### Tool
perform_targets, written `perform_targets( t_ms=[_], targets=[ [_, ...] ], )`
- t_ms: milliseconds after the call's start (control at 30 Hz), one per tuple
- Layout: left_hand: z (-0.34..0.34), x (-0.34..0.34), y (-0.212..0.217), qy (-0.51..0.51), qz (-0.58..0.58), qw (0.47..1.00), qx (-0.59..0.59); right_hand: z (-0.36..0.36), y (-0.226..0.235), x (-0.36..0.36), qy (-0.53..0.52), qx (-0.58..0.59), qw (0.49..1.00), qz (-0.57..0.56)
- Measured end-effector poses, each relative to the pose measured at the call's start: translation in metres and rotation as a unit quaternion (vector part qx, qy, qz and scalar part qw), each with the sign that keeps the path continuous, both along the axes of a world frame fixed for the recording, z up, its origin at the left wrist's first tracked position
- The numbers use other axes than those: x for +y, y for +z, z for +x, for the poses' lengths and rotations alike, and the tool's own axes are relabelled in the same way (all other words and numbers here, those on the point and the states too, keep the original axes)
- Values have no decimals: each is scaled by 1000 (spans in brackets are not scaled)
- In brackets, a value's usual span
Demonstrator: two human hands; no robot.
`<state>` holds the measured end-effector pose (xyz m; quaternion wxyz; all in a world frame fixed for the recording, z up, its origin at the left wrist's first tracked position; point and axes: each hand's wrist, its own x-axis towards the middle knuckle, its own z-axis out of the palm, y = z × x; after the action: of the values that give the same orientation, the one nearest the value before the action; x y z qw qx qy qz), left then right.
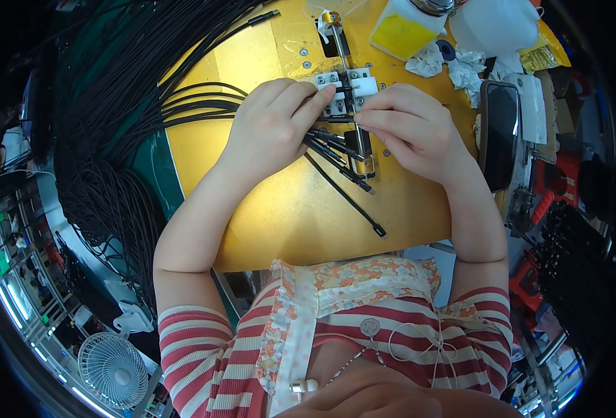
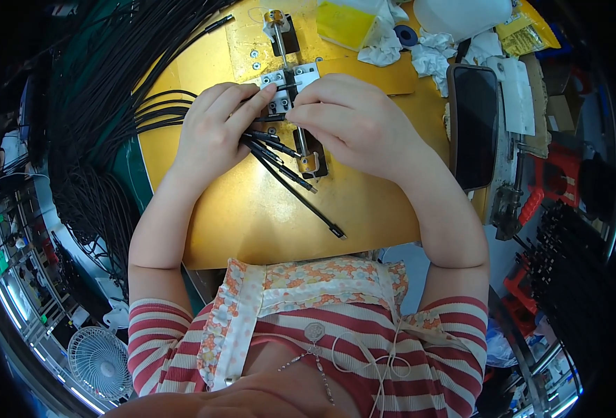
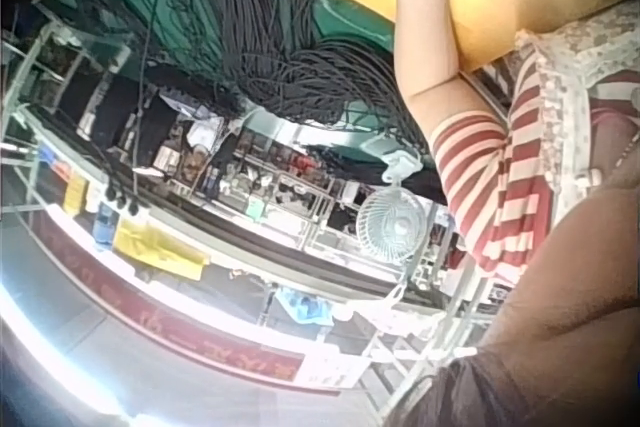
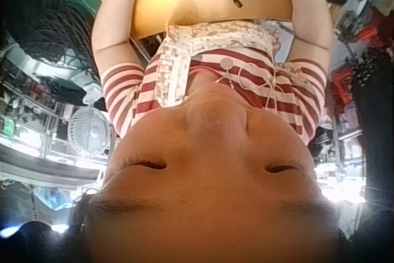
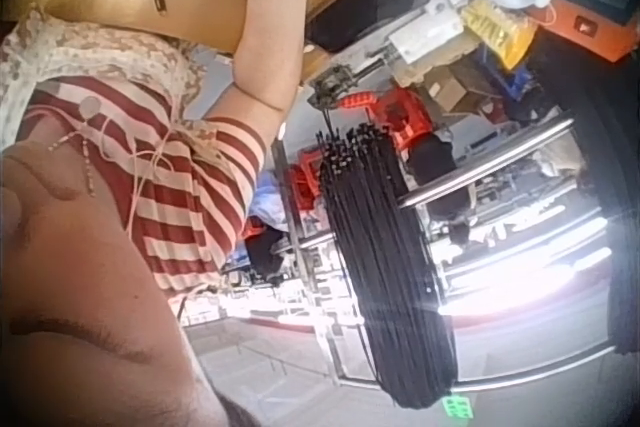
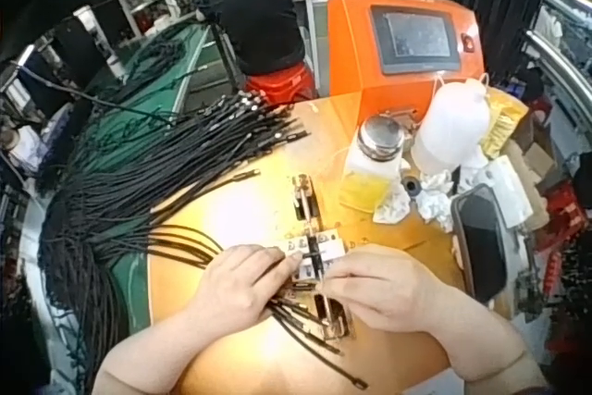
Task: Manually assembling and organizing black cables using a dedicated workbench jig.
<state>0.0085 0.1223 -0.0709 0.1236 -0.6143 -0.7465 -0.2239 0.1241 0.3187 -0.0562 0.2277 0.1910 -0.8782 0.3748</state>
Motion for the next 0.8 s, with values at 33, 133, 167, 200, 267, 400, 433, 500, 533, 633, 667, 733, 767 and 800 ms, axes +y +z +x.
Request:
perform_targets(
  t_ms=[33, 133, 167, 200, 267, 400, 433, 500, 533, 633, 667, 733, 767, 800],
  targets=[
    [-1, 0, 0, 0, -4, 1000, -6, 0, -1, 0, -2, -5, 1000, -1],
    [-1, -1, 2, 2, -12, 1000, -8, -1, 0, -1, -25, -18, 999, -14],
    [-1, -2, 3, 5, -16, 1000, -5, -1, -2, -2, -25, -18, 999, -13],
    [-2, -2, 5, 5, -16, 1000, -5, -2, -5, -3, -40, -18, 999, -30],
    [-4, -4, 12, 16, -18, 1000, 14, -3, -4, -5, -53, -17, 997, -46],
    [-3, -11, 40, -3, -37, 995, -96, -2, -1, -6, -44, -64, 980, -182],
    [1, -13, 44, -4, -38, 995, -97, -2, -1, -6, -38, -85, 969, -230],
    [7, -17, 49, 19, -84, 931, -354, -3, -4, -3, -57, -92, 971, -212],
    [4, -15, 46, -20, -53, 941, -334, -5, -5, -2, -73, -98, 974, -193],
    [2, -11, 34, 17, -129, 982, -137, -9, -9, -4, -136, -95, 977, -135],
    [1, -11, 26, 35, -141, 985, -91, -11, -12, -4, -135, -94, 977, -136],
    [-2, -9, 16, 36, -133, 987, -86, -14, -18, -4, -159, -95, 978, -97],
    [-3, -9, 13, 38, -126, 988, -80, -14, -17, -4, -160, -96, 978, -97],
    [-2, -8, 13, 37, -126, 988, -81, -14, -16, -5, -164, -108, 976, -99]
  ],
)
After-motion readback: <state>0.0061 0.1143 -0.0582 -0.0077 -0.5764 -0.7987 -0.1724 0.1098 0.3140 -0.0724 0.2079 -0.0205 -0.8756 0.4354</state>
